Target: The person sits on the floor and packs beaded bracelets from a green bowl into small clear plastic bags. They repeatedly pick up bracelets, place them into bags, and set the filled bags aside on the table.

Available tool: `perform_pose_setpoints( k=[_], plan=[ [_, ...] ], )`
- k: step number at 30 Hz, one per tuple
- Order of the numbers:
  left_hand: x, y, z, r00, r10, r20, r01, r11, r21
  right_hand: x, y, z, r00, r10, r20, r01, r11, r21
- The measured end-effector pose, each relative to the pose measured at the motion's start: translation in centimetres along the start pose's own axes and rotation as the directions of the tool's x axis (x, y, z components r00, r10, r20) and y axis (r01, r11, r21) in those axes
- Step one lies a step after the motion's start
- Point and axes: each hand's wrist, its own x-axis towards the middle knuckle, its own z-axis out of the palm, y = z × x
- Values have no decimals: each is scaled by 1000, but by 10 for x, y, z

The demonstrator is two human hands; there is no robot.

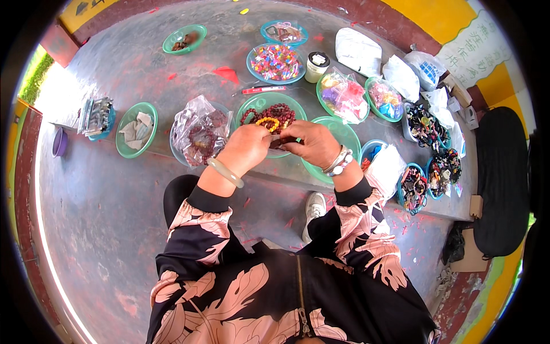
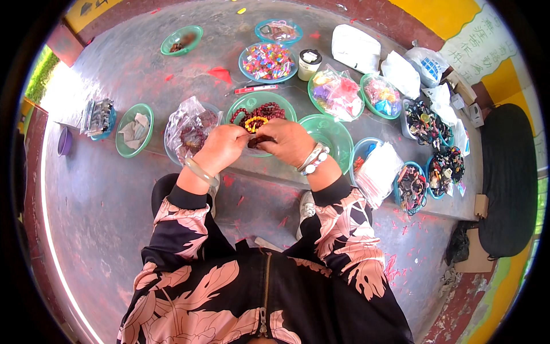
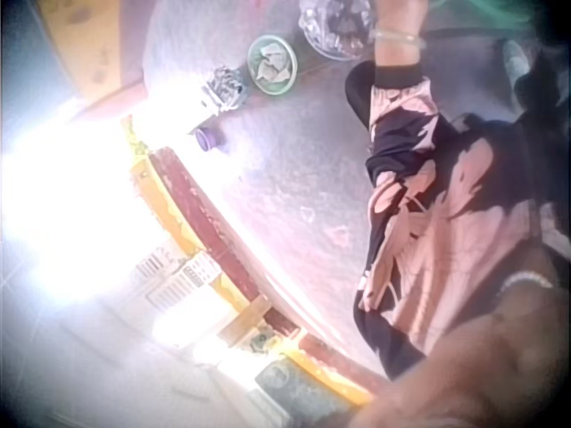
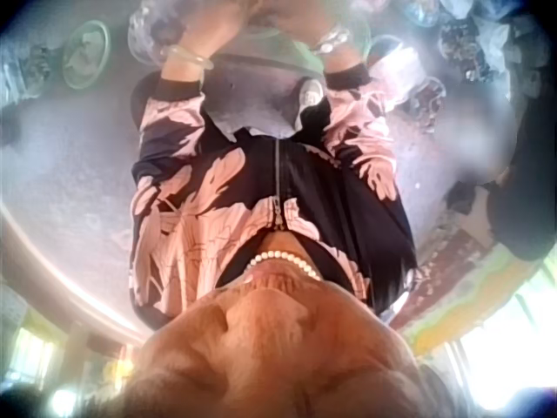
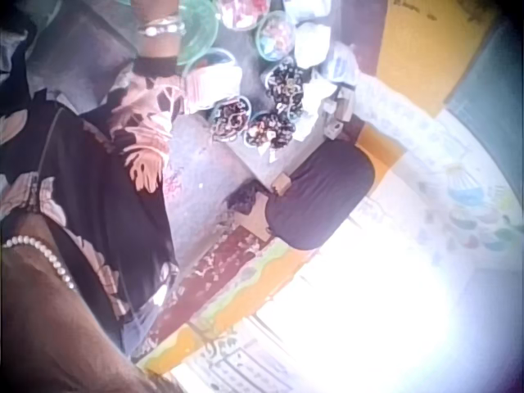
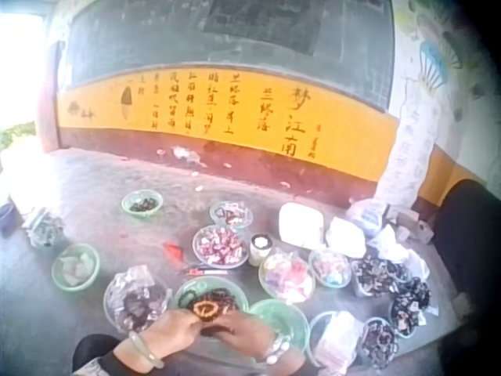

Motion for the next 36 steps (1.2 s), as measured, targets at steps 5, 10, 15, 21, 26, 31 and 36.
perform_pose_setpoints(
  k=[5,10,15,21,26,31,36],
  plan=[
    [0,2,-1,1000,-14,24,13,1000,13,3,-5,15,996,-71,-61,66,994,-88],
    [-1,1,-6,1000,5,29,-5,1000,-2,2,-3,18,995,89,-44,-87,994,59],
    [0,1,-21,997,-45,64,51,994,-101,-4,4,-6,942,332,-40,-305,901,309],
    [0,11,-55,961,-103,257,221,845,-486,-14,17,-11,927,306,218,-373,817,440],
    [-3,13,-60,953,-88,290,288,562,-776,-8,7,8,884,243,399,-421,784,456],
    [-1,18,-54,946,-207,248,299,263,-917,-12,14,32,899,309,310,-437,595,674],
    [0,15,-47,944,-229,239,313,381,-870,-10,9,33,827,494,268,-432,253,866]
  ],
)
